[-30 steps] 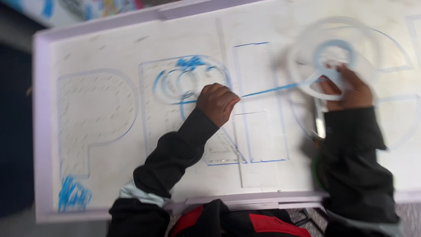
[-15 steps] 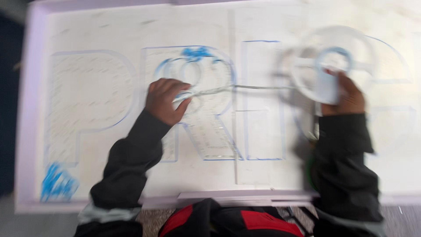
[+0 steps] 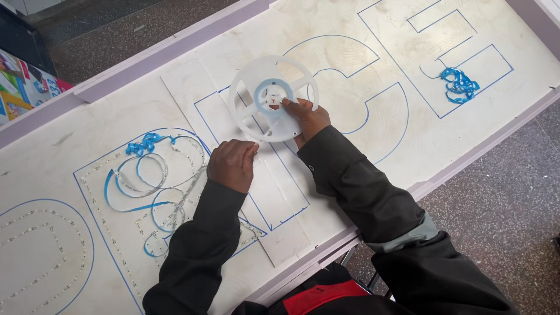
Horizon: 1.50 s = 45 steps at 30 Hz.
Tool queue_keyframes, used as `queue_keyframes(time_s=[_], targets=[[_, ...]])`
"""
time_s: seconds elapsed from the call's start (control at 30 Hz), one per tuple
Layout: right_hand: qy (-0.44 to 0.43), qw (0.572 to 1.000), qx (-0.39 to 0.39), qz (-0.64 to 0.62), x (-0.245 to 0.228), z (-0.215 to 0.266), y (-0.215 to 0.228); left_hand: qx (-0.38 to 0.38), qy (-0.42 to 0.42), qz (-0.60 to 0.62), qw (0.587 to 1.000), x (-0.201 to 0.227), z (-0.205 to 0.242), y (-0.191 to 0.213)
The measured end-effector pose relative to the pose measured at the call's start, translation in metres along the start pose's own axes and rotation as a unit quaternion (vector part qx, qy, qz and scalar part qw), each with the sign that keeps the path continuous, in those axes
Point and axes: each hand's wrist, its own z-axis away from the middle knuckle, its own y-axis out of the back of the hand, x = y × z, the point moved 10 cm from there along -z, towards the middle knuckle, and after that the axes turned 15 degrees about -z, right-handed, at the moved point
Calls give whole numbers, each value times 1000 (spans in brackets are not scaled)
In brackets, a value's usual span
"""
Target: The person applies adhesive LED strips to a large wooden letter 'R' by hand, peeling the backing and pressing the strip along the traced outlines on the wood surface.
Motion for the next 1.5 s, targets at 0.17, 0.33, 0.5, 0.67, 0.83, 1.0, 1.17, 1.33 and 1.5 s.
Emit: queue_keyframes(time_s=[0.17,0.33,0.5,0.67,0.83,1.0,1.17,1.33,1.5], targets=[[0,1000,16,-20,10,-31,27,-8,-11,-35,999,1,9,35],[-13,999,-6,39,-12,12,-15,-11,26,-94,995,-50,48,54],[-26,999,26,29,-28,26,-15,-46,78,-121,988,-96,87,81],[-43,995,80,42,-22,20,-2,-15,83,-123,989,-101,96,119],[-12,999,15,34,-6,-19,19,-77,67,-129,986,-68,66,104],[-18,1000,-3,-7,13,-25,18,-55,-12,-61,997,0,17,67],[-13,999,-16,-39,-4,-9,9,-42,0,-57,997,16,-15,30],[-18,999,-22,-37,-16,5,-3,-31,7,-71,997,10,-16,20],[31,998,12,-52,-24,-23,13,-13,28,-63,998,-9,5,31]])
